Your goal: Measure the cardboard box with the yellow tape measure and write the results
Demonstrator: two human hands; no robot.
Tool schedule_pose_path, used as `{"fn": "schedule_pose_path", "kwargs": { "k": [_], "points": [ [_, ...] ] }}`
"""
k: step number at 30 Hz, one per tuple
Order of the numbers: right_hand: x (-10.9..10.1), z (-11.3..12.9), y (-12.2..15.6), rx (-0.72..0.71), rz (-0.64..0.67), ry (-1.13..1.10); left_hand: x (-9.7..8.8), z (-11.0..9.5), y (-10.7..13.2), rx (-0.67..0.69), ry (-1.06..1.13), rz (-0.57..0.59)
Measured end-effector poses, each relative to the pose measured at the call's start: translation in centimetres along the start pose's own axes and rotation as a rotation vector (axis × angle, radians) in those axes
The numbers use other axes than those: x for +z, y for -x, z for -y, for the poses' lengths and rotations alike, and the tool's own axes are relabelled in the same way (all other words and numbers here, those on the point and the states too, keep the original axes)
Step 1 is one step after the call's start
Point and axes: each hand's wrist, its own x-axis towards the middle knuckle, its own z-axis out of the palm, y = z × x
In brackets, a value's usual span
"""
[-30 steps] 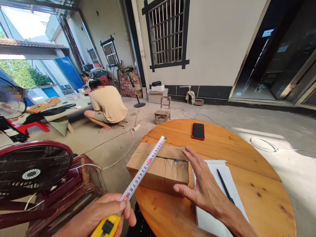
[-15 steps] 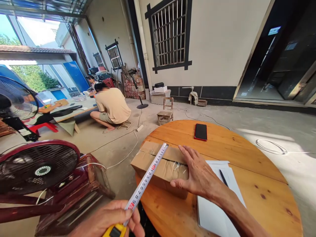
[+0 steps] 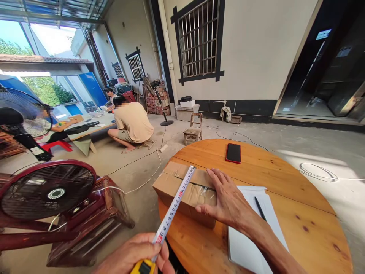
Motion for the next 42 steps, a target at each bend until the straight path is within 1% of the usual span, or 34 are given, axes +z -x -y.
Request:
{"fn": "schedule_pose_path", "kwargs": {
  "k": [2,3,7,9,12,14,16,18,22,25,29,32,35,42],
  "points": [
    [0.1,-0.1,0.0,0.009,0.008,-0.001,-0.1,0.1,-0.3,-0.013,-0.006,0.016],
    [0.1,-0.1,0.0,0.014,0.015,-0.003,-0.1,0.1,-0.3,-0.012,-0.003,0.006],
    [0.1,-0.1,0.1,0.061,0.048,-0.066,-0.7,-0.4,0.7,0.002,0.014,-0.014],
    [0.0,-0.2,0.5,0.097,0.059,-0.141,-1.5,-0.9,1.5,0.016,-0.020,-0.003],
    [-0.1,-0.7,1.4,0.143,0.054,-0.288,-3.2,-2.2,2.2,0.017,-0.090,0.006],
    [-0.1,-1.0,2.1,0.192,0.034,-0.382,-4.3,-3.6,2.2,0.017,-0.168,0.013],
    [0.2,-1.1,3.0,0.259,0.014,-0.465,-4.9,-5.4,1.8,0.038,-0.298,0.021],
    [0.9,-1.0,3.8,0.314,-0.024,-0.540,-5.1,-7.6,1.3,0.068,-0.454,0.051],
    [2.7,-0.1,5.0,0.364,-0.108,-0.645,-5.2,-12.2,-0.1,0.096,-0.699,0.150],
    [3.3,0.5,5.4,0.424,-0.128,-0.675,-5.9,-15.0,-1.8,0.048,-0.808,0.247],
    [3.2,0.3,5.4,0.419,-0.129,-0.699,-7.4,-17.4,-4.2,-0.001,-0.845,0.300],
    [3.2,0.0,5.2,0.387,-0.125,-0.697,-8.1,-18.3,-5.5,-0.035,-0.858,0.340],
    [3.3,-0.3,5.1,0.365,-0.128,-0.698,-8.6,-18.7,-6.3,-0.064,-0.865,0.374],
    [3.2,-0.6,5.0,0.373,-0.108,-0.641,-9.2,-18.4,-8.2,-0.138,-0.853,0.437]
  ]
}}
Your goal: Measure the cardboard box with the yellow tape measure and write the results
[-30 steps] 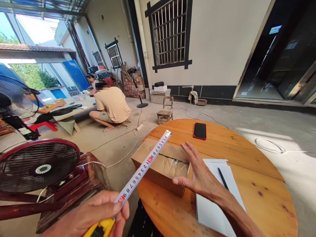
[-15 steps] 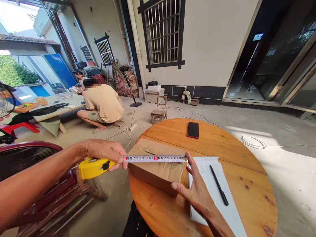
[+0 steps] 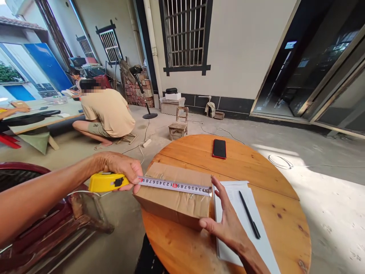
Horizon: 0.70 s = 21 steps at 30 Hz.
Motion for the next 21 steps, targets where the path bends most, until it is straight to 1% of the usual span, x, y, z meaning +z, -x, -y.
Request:
{"fn": "schedule_pose_path", "kwargs": {
  "k": [3,7,11,15,19,21],
  "points": [
    [-0.2,0.2,-0.2,-0.012,0.006,0.020,-0.3,0.2,-0.6,-0.002,-0.006,0.042],
    [-0.2,0.4,-0.3,0.023,0.022,0.037,-1.1,0.4,-1.1,-0.005,-0.023,0.081],
    [0.0,0.0,-0.3,0.059,0.011,0.077,-1.9,0.3,-1.1,-0.039,-0.031,0.120],
    [0.1,-0.9,-0.4,0.041,-0.010,0.116,-2.5,0.0,-1.1,-0.096,-0.033,0.139],
    [-0.1,-1.5,-0.5,0.029,0.041,0.120,-2.9,0.0,-1.6,-0.134,-0.057,0.149],
    [-0.2,-1.5,-0.4,0.035,0.040,0.102,-3.0,0.3,-1.9,-0.131,-0.060,0.146]
  ]
}}
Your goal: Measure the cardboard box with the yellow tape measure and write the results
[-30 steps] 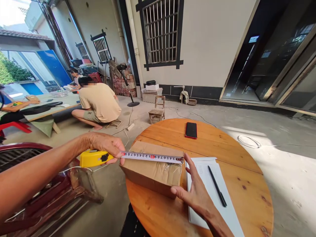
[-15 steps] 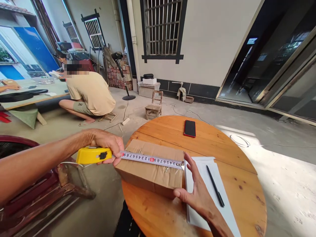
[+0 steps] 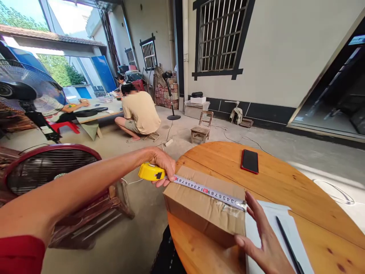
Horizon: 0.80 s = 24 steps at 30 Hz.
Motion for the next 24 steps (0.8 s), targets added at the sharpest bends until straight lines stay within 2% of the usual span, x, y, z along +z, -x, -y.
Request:
{"fn": "schedule_pose_path", "kwargs": {
  "k": [4,9,14,18,24],
  "points": [
    [-0.3,1.0,0.1,0.030,0.002,-0.039,0.5,0.7,-0.3,0.054,0.006,-0.019],
    [-0.6,2.0,0.1,0.000,0.026,-0.068,0.6,1.1,-0.4,0.139,-0.006,-0.030],
    [-0.2,1.5,0.3,0.011,0.024,-0.112,0.3,0.9,-0.6,0.156,-0.012,-0.035],
    [0.3,0.8,0.2,-0.033,0.034,-0.161,0.2,1.2,-0.5,0.155,0.001,-0.054],
    [0.4,0.5,0.2,-0.069,0.064,-0.120,-0.2,1.4,-0.8,0.163,0.006,-0.054]
  ]
}}
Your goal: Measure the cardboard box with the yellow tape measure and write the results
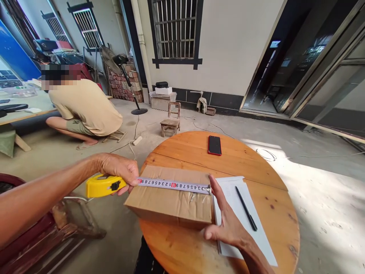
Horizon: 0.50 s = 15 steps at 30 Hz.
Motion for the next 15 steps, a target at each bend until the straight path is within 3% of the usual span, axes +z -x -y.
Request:
{"fn": "schedule_pose_path", "kwargs": {
  "k": [5,10,12,15],
  "points": [
    [0.2,0.1,-0.3,-0.027,-0.011,0.037,0.1,0.6,-0.1,0.039,0.089,-0.067],
    [0.5,0.1,-1.6,-0.047,-0.116,0.000,0.7,1.5,2.8,0.182,0.227,-0.315],
    [0.6,0.5,-2.4,0.018,-0.196,-0.044,2.5,1.8,4.2,0.238,0.283,-0.415],
    [0.9,1.6,-3.6,0.174,-0.267,-0.176,8.2,2.7,4.7,0.296,0.382,-0.518]
  ]
}}
